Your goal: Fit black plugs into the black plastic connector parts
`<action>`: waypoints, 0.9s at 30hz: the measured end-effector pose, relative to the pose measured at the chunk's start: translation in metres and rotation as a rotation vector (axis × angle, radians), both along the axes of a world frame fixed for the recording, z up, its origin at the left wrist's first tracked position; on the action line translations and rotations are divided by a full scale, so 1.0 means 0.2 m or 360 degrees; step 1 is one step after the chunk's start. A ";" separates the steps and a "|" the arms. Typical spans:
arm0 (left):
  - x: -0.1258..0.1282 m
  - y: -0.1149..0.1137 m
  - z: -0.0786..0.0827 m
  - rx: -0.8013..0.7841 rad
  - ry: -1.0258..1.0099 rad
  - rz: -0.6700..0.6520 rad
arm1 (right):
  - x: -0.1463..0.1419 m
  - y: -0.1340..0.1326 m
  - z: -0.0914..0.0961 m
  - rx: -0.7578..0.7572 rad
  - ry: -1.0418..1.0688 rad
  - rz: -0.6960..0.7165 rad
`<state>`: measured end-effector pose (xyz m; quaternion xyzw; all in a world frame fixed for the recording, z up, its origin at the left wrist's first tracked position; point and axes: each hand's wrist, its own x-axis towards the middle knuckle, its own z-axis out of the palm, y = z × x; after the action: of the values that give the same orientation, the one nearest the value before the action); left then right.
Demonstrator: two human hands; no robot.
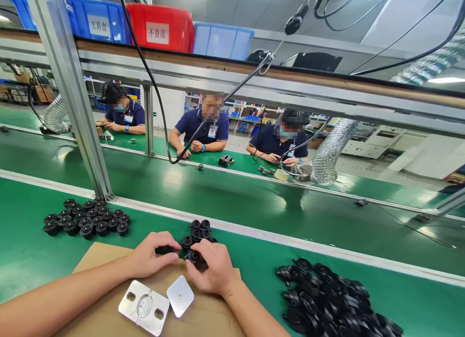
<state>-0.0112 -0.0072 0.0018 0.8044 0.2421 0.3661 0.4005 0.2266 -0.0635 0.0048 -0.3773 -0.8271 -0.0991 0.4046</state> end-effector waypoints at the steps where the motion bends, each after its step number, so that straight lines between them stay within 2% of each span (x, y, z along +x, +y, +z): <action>1: 0.00 0.00 0.00 0.0014 0.0047 -0.0056 | 0.01 0.01 0.00 0.0000 -0.0030 -0.0020; 5: 0.00 0.01 0.00 0.0149 0.0105 -0.0209 | 0.00 0.03 -0.02 -0.0007 -0.0142 -0.0140; 14: 0.01 0.04 -0.07 0.0225 0.0177 -0.0092 | 0.02 0.04 0.00 0.0044 -0.0402 -0.0391; 17: 0.02 0.04 -0.05 0.0272 0.0310 -0.0076 | 0.03 0.05 -0.02 0.0044 -0.0439 -0.0374; 20: -0.01 0.06 0.03 0.0330 0.0524 -0.0048 | 0.03 0.06 -0.02 -0.0027 -0.0414 -0.0349; 22: -0.06 0.09 0.12 0.0373 0.0717 -0.0006 | 0.03 0.05 0.06 -0.0136 -0.0375 -0.0408; 23: -0.10 0.10 0.17 0.0394 0.0826 0.0035 | 0.04 0.05 0.13 -0.0246 -0.0373 -0.0509; 24: -0.14 0.11 0.22 0.0412 0.0940 0.0099 | 0.06 0.04 0.21 -0.0373 -0.0379 -0.0646; 26: -0.23 0.12 0.32 0.0445 0.1171 0.0244 | 0.13 0.02 0.40 -0.0785 -0.0418 -0.1077; 27: -0.28 0.13 0.36 0.0456 0.1280 0.0327 | 0.19 0.01 0.49 -0.0877 -0.0410 -0.1231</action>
<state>-0.0675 0.0188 0.0734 0.9021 0.4043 0.0915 0.1204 0.2650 -0.0621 0.1030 -0.7345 -0.6651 -0.0656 0.1177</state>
